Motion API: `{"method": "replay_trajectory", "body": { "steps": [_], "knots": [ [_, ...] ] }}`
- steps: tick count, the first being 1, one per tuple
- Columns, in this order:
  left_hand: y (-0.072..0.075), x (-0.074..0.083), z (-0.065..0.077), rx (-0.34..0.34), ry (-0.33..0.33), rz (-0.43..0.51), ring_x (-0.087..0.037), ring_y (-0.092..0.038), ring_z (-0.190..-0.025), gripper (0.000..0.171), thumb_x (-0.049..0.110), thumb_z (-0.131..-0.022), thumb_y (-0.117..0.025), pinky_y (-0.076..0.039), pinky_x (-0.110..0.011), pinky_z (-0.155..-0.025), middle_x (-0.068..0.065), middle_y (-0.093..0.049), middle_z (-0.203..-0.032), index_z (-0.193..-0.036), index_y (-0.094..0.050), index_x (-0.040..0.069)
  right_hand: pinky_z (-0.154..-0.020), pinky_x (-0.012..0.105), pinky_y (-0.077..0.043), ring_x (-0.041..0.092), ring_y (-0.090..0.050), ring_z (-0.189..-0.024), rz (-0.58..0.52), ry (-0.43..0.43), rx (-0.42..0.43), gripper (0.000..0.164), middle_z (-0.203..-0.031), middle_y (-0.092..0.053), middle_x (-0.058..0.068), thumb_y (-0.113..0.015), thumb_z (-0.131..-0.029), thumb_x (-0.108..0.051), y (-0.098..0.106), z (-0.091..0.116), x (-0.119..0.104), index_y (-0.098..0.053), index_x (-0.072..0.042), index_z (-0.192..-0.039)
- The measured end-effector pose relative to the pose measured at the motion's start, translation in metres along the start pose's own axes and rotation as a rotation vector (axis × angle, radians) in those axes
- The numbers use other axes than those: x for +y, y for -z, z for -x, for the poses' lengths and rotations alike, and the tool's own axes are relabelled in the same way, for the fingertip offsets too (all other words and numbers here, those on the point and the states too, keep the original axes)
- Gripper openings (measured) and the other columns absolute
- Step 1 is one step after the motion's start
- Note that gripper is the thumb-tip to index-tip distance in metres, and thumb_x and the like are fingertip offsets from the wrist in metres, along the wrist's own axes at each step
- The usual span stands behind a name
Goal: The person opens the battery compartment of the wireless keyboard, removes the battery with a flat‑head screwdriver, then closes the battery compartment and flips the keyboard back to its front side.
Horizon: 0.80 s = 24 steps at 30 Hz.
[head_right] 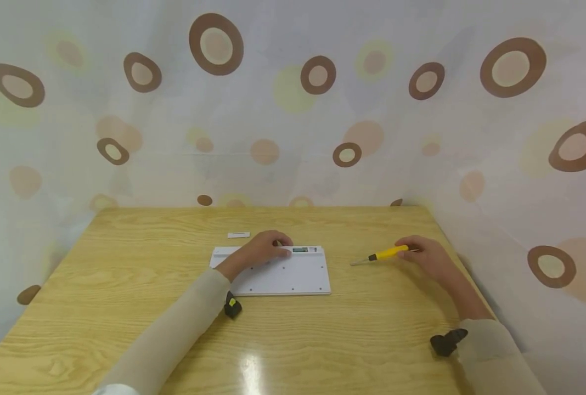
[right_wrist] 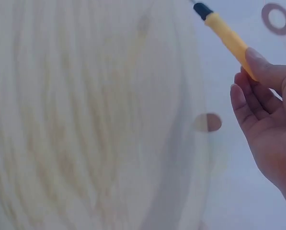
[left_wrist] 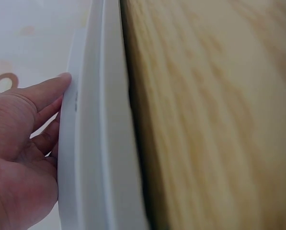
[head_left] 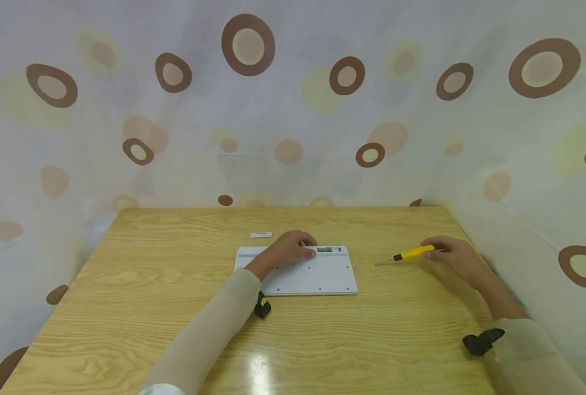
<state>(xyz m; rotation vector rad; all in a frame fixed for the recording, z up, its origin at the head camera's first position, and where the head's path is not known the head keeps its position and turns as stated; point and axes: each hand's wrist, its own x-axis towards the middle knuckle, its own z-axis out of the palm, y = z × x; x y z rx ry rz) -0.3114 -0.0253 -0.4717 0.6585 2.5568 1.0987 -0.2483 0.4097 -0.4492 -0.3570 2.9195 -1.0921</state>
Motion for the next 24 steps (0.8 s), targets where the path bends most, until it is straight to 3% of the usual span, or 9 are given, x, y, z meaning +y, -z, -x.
{"method": "replay_trajectory", "body": {
  "steps": [3,7,15,24],
  "knots": [
    [0.000,0.001,0.001,0.003,0.003,-0.006,-0.013,-0.058,-0.094,0.025,0.028,-0.096,-0.070,-0.048,-0.031,-0.082,0.003,-0.068,-0.113,-0.119,-0.071,0.018,-0.080,0.019,-0.053,-0.008,-0.058,-0.097,-0.056,0.016,0.032,0.040,-0.124,-0.065,0.014,-0.064,-0.100,-0.031,-0.002,-0.002,-0.014,-0.063,-0.006,-0.131],
    [0.001,0.002,0.001,0.002,0.003,-0.012,-0.013,-0.058,-0.095,0.026,0.028,-0.096,-0.070,-0.048,-0.031,-0.082,0.002,-0.068,-0.113,-0.120,-0.071,0.017,-0.083,0.017,-0.053,-0.007,-0.060,-0.101,-0.148,0.020,0.075,0.042,-0.122,-0.065,0.001,-0.065,-0.099,-0.031,-0.008,-0.008,-0.031,-0.061,-0.009,-0.135],
    [-0.001,0.002,0.000,0.002,-0.007,-0.022,-0.013,-0.058,-0.094,0.025,0.028,-0.097,-0.069,-0.048,-0.030,-0.083,0.003,-0.068,-0.112,-0.120,-0.071,0.017,-0.084,0.009,-0.049,-0.010,-0.058,-0.107,-0.231,0.036,0.147,0.049,-0.124,-0.064,-0.004,-0.066,-0.099,-0.031,-0.021,-0.018,-0.055,-0.056,-0.009,-0.142],
    [-0.002,0.001,-0.001,0.013,-0.001,-0.012,-0.014,-0.059,-0.097,0.026,0.026,-0.096,-0.070,-0.048,-0.033,-0.087,0.001,-0.068,-0.113,-0.120,-0.071,0.016,-0.086,0.011,-0.051,0.003,-0.062,-0.102,-0.403,0.051,0.261,0.041,-0.114,-0.067,-0.008,-0.068,-0.098,-0.026,-0.040,-0.029,-0.073,-0.063,-0.007,-0.133]
  ]
}}
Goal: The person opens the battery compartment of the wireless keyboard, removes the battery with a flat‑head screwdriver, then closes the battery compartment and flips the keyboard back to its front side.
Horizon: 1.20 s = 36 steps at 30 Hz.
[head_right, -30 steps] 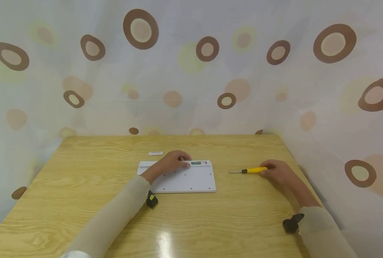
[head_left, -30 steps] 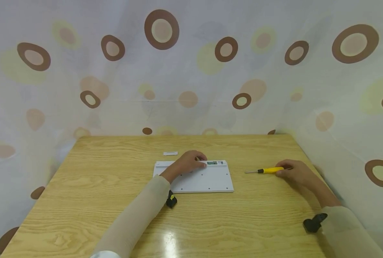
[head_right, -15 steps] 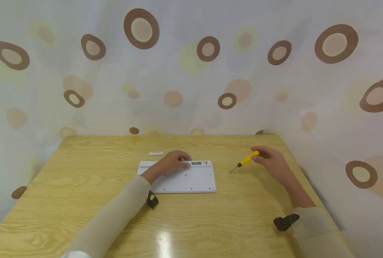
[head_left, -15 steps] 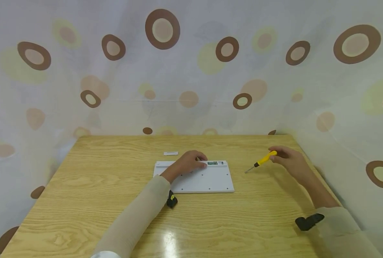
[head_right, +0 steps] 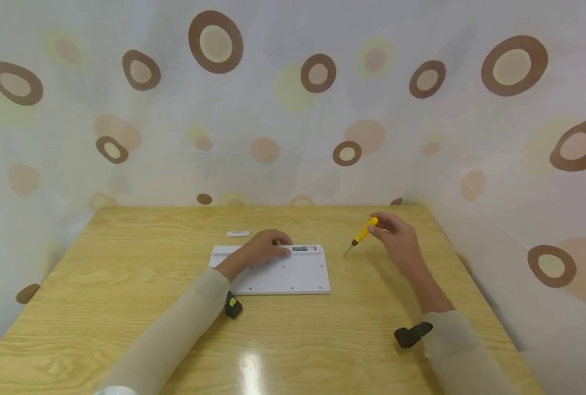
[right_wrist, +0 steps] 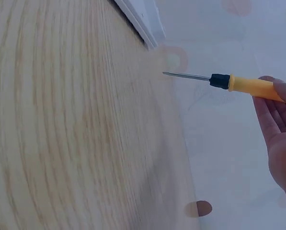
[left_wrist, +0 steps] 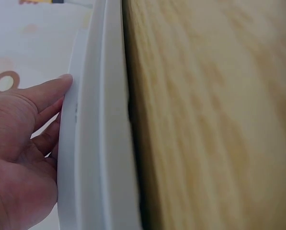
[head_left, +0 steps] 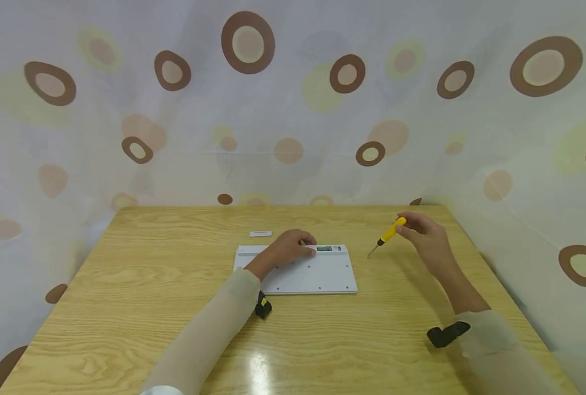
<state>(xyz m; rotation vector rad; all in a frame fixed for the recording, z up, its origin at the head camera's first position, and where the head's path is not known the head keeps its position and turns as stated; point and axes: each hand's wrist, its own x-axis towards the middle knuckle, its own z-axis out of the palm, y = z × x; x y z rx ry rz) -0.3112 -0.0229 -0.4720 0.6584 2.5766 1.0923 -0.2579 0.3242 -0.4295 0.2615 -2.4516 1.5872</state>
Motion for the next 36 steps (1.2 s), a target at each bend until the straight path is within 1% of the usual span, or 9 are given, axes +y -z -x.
{"method": "replay_trajectory", "body": {
  "steps": [6,11,13,18,23,27,32,34,36],
  "knots": [
    [0.000,0.000,-0.001,0.001,0.006,-0.003,-0.013,-0.059,-0.097,0.026,0.026,-0.096,-0.070,-0.048,-0.032,-0.087,0.001,-0.068,-0.112,-0.120,-0.071,0.016,-0.090,0.014,-0.051,0.005,-0.065,-0.107,-0.185,0.004,-0.001,0.041,-0.118,-0.069,-0.008,-0.069,-0.097,-0.019,-0.017,-0.006,-0.010,-0.062,-0.001,-0.133],
    [-0.001,-0.002,-0.002,0.012,0.000,-0.005,-0.014,-0.059,-0.098,0.025,0.026,-0.096,-0.071,-0.049,-0.034,-0.089,0.001,-0.069,-0.112,-0.119,-0.072,0.016,-0.091,0.016,-0.052,0.008,-0.065,-0.106,-0.271,0.006,-0.001,0.041,-0.116,-0.070,-0.007,-0.069,-0.097,-0.016,-0.032,-0.010,-0.017,-0.060,0.002,-0.132],
    [-0.001,-0.003,-0.002,0.013,-0.001,-0.002,-0.014,-0.060,-0.098,0.025,0.026,-0.096,-0.071,-0.049,-0.034,-0.089,0.001,-0.069,-0.112,-0.119,-0.072,0.016,-0.091,0.017,-0.052,0.009,-0.065,-0.106,-0.270,0.001,0.006,0.040,-0.115,-0.071,-0.006,-0.069,-0.097,-0.017,-0.038,-0.011,-0.019,-0.061,0.001,-0.132],
    [-0.002,-0.004,-0.003,0.012,-0.001,0.000,-0.014,-0.059,-0.099,0.025,0.026,-0.096,-0.071,-0.049,-0.034,-0.090,0.002,-0.069,-0.112,-0.118,-0.072,0.016,-0.092,0.017,-0.052,0.011,-0.065,-0.107,-0.233,0.005,0.028,0.038,-0.120,-0.069,0.005,-0.068,-0.098,-0.020,-0.052,-0.014,-0.021,-0.063,-0.003,-0.131],
    [-0.002,-0.003,-0.003,0.011,0.009,0.003,-0.014,-0.059,-0.099,0.025,0.025,-0.096,-0.070,-0.049,-0.034,-0.091,0.001,-0.068,-0.113,-0.119,-0.072,0.016,-0.091,0.016,-0.052,0.013,-0.065,-0.106,-0.195,0.041,0.034,0.035,-0.123,-0.067,0.017,-0.067,-0.098,-0.017,-0.065,-0.017,-0.023,-0.063,-0.002,-0.130],
    [-0.002,-0.003,-0.003,0.009,0.012,0.009,-0.014,-0.060,-0.099,0.025,0.025,-0.096,-0.070,-0.049,-0.035,-0.090,0.001,-0.068,-0.113,-0.120,-0.072,0.015,-0.090,0.015,-0.051,0.016,-0.065,-0.108,-0.138,0.038,0.023,0.036,-0.127,-0.064,0.025,-0.066,-0.099,-0.017,-0.073,-0.017,-0.024,-0.063,-0.003,-0.132],
    [-0.003,-0.003,-0.003,0.009,0.009,0.006,-0.014,-0.060,-0.099,0.025,0.024,-0.096,-0.070,-0.049,-0.034,-0.090,0.001,-0.069,-0.112,-0.119,-0.072,0.015,-0.088,0.012,-0.050,0.007,-0.063,-0.107,-0.062,0.041,0.034,0.036,-0.126,-0.066,0.021,-0.066,-0.099,-0.016,-0.080,-0.016,-0.031,-0.063,-0.003,-0.132],
    [-0.003,-0.003,-0.003,0.009,0.009,0.006,-0.014,-0.060,-0.099,0.026,0.024,-0.096,-0.070,-0.049,-0.034,-0.090,0.000,-0.069,-0.112,-0.120,-0.072,0.014,-0.087,0.011,-0.050,0.010,-0.063,-0.108,-0.042,0.075,0.044,0.035,-0.126,-0.065,0.020,-0.066,-0.098,-0.013,-0.083,-0.016,-0.035,-0.063,-0.002,-0.132],
    [-0.003,-0.003,-0.002,0.009,0.012,0.005,-0.014,-0.060,-0.100,0.026,0.025,-0.096,-0.070,-0.050,-0.035,-0.091,0.001,-0.069,-0.113,-0.120,-0.072,0.015,-0.087,0.010,-0.050,0.017,-0.064,-0.111,-0.024,0.128,0.053,0.034,-0.124,-0.065,0.019,-0.067,-0.097,-0.010,-0.087,-0.016,-0.037,-0.064,-0.001,-0.130]
  ]
}}
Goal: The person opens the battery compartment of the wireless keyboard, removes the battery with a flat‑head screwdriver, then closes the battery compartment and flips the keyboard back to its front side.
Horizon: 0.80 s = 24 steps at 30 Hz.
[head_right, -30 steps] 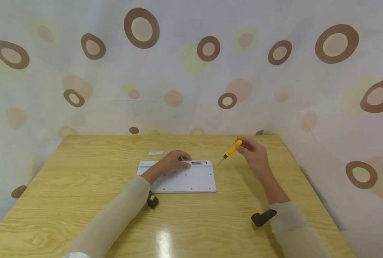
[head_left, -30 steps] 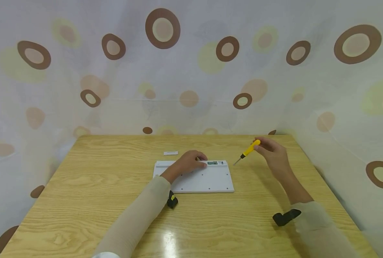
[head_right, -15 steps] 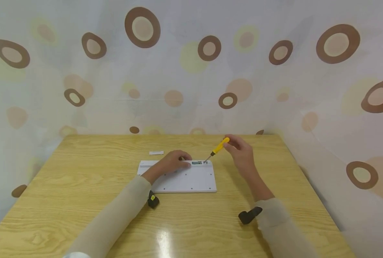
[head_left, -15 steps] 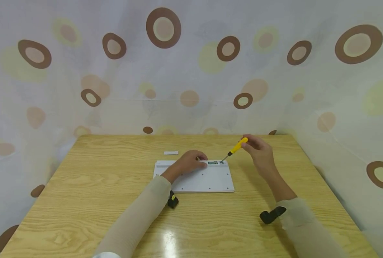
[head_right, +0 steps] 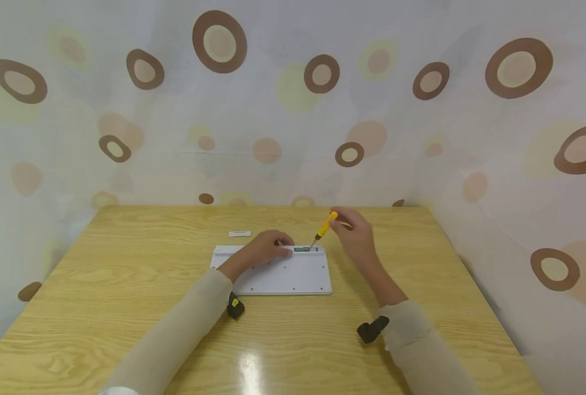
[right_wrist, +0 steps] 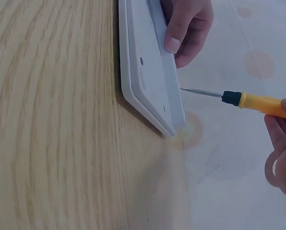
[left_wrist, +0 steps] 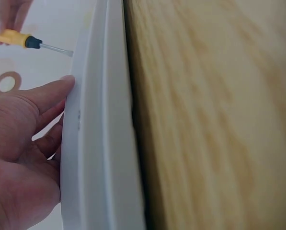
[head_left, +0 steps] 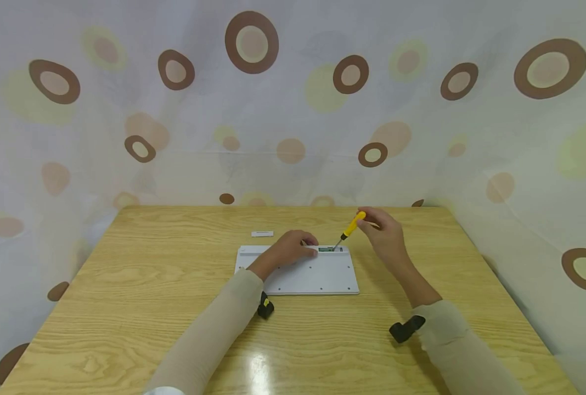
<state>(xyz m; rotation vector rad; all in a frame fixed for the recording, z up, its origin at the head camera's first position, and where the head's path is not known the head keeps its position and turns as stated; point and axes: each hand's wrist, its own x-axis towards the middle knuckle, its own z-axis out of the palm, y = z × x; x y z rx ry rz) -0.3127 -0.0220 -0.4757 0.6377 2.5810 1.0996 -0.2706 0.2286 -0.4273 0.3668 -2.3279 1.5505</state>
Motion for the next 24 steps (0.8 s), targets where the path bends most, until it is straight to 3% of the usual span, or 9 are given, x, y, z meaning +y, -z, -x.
{"method": "replay_trajectory", "body": {
  "steps": [4,8,17,24],
  "knots": [
    [0.000,0.000,0.001,-0.002,0.005,-0.005,-0.014,-0.060,-0.101,0.026,0.025,-0.097,-0.070,-0.049,-0.036,-0.093,0.001,-0.069,-0.114,-0.120,-0.072,0.016,-0.086,0.011,-0.050,0.031,-0.066,-0.110,0.055,0.132,0.009,0.031,-0.120,-0.065,0.019,-0.068,-0.095,-0.003,-0.010,-0.001,-0.005,-0.067,0.002,-0.126],
    [0.001,0.001,0.001,-0.002,-0.002,-0.012,-0.015,-0.060,-0.102,0.025,0.025,-0.096,-0.070,-0.049,-0.035,-0.093,0.000,-0.069,-0.114,-0.119,-0.072,0.015,-0.088,0.015,-0.052,0.031,-0.068,-0.108,0.123,0.206,0.002,0.031,-0.117,-0.065,0.017,-0.068,-0.094,0.000,-0.018,0.000,-0.011,-0.067,0.003,-0.124],
    [0.000,0.002,0.001,-0.003,0.009,-0.021,-0.015,-0.060,-0.101,0.025,0.025,-0.096,-0.070,-0.049,-0.034,-0.093,0.000,-0.069,-0.113,-0.119,-0.072,0.015,-0.088,0.032,-0.056,0.030,-0.070,-0.106,0.194,0.157,-0.014,0.032,-0.119,-0.065,0.014,-0.068,-0.094,-0.001,-0.023,0.001,-0.023,-0.067,0.002,-0.126],
    [0.000,0.002,0.001,0.002,0.013,-0.029,-0.015,-0.061,-0.102,0.026,0.026,-0.096,-0.070,-0.049,-0.035,-0.094,0.000,-0.069,-0.115,-0.120,-0.071,0.015,-0.086,0.038,-0.058,0.030,-0.070,-0.102,0.258,0.193,-0.004,0.032,-0.117,-0.064,0.015,-0.068,-0.093,0.001,-0.028,0.000,-0.026,-0.068,0.003,-0.125]
  ]
}}
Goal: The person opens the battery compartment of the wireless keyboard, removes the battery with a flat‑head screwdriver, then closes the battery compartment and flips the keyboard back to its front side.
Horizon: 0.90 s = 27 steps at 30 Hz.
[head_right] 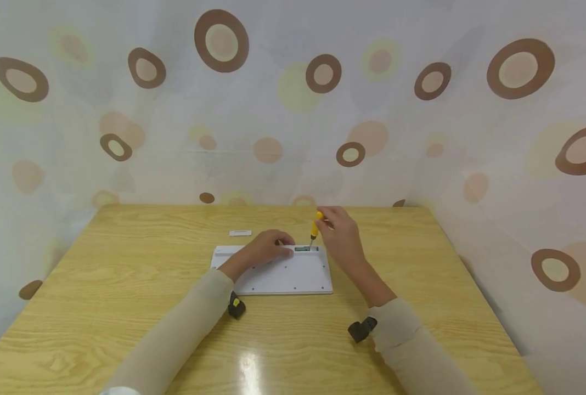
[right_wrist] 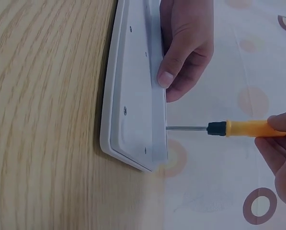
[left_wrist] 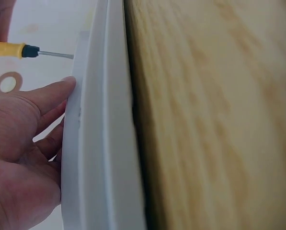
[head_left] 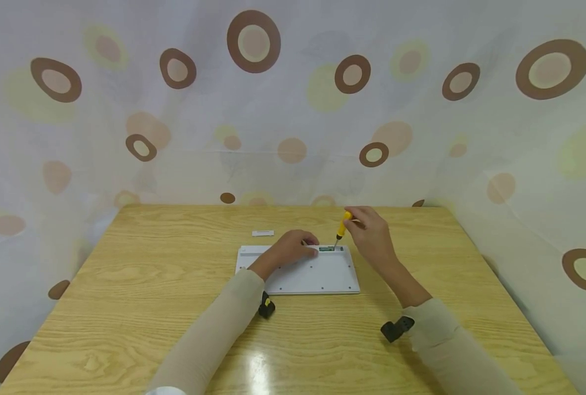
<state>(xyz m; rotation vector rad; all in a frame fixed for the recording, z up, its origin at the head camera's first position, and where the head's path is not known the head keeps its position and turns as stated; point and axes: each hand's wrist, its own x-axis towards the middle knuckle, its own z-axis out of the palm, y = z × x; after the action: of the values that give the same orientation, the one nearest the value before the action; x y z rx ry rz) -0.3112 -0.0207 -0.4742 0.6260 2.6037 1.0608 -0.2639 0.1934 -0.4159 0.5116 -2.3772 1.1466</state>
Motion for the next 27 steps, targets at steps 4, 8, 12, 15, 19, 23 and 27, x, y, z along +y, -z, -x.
{"method": "replay_trajectory", "body": {
  "steps": [4,8,12,15,19,23,27],
  "knots": [
    [0.000,0.000,0.000,-0.004,-0.005,0.001,-0.014,-0.061,-0.102,0.026,0.026,-0.096,-0.070,-0.050,-0.035,-0.093,0.000,-0.069,-0.115,-0.121,-0.071,0.015,-0.087,0.039,-0.058,0.029,-0.069,-0.103,0.010,0.006,-0.019,0.032,-0.118,-0.064,0.015,-0.068,-0.094,-0.001,-0.002,0.000,-0.001,-0.067,0.003,-0.126],
    [-0.001,0.000,0.000,-0.009,-0.012,0.012,-0.015,-0.061,-0.103,0.027,0.026,-0.096,-0.070,-0.050,-0.035,-0.094,0.000,-0.069,-0.115,-0.121,-0.071,0.015,-0.088,0.041,-0.057,0.030,-0.067,-0.108,0.002,-0.036,-0.020,0.032,-0.118,-0.064,0.015,-0.068,-0.095,-0.003,0.000,0.000,-0.001,-0.065,0.001,-0.126],
    [0.000,-0.001,0.000,-0.004,-0.011,0.011,-0.015,-0.061,-0.103,0.027,0.026,-0.097,-0.069,-0.050,-0.036,-0.094,0.000,-0.069,-0.116,-0.121,-0.071,0.015,-0.089,0.043,-0.057,0.030,-0.066,-0.112,-0.039,-0.127,-0.022,0.033,-0.121,-0.065,0.014,-0.068,-0.096,-0.009,0.004,0.000,0.006,-0.063,-0.003,-0.128],
    [0.000,-0.001,0.000,0.000,-0.013,0.006,-0.016,-0.061,-0.104,0.027,0.026,-0.097,-0.069,-0.050,-0.036,-0.094,-0.001,-0.069,-0.116,-0.121,-0.071,0.015,-0.095,0.043,-0.055,0.027,-0.064,-0.114,-0.084,-0.202,-0.025,0.037,-0.126,-0.064,0.012,-0.066,-0.099,-0.017,0.009,0.001,0.016,-0.061,-0.009,-0.135],
    [0.001,-0.001,-0.001,0.000,-0.021,0.008,-0.016,-0.062,-0.104,0.027,0.025,-0.097,-0.069,-0.050,-0.036,-0.094,-0.002,-0.069,-0.116,-0.121,-0.071,0.014,-0.097,0.036,-0.053,0.019,-0.061,-0.112,-0.156,-0.308,-0.031,0.040,-0.128,-0.062,0.009,-0.064,-0.101,-0.026,0.017,0.005,0.031,-0.060,-0.014,-0.139],
    [0.000,-0.001,-0.001,-0.003,-0.023,0.013,-0.016,-0.062,-0.104,0.027,0.025,-0.097,-0.070,-0.050,-0.036,-0.094,-0.002,-0.069,-0.116,-0.121,-0.071,0.013,-0.093,0.029,-0.055,0.012,-0.062,-0.108,-0.308,-0.384,-0.019,0.041,-0.129,-0.058,0.019,-0.063,-0.101,-0.023,0.023,0.013,0.047,-0.057,-0.006,-0.138],
    [0.000,-0.001,0.000,0.000,-0.019,0.013,-0.016,-0.061,-0.105,0.027,0.024,-0.097,-0.069,-0.049,-0.036,-0.095,-0.002,-0.069,-0.116,-0.121,-0.071,0.013,-0.091,0.027,-0.054,0.008,-0.064,-0.106,-0.435,-0.441,0.032,0.042,-0.130,-0.054,0.023,-0.061,-0.102,-0.014,0.023,0.022,0.059,-0.053,0.002,-0.140]
  ]
}}
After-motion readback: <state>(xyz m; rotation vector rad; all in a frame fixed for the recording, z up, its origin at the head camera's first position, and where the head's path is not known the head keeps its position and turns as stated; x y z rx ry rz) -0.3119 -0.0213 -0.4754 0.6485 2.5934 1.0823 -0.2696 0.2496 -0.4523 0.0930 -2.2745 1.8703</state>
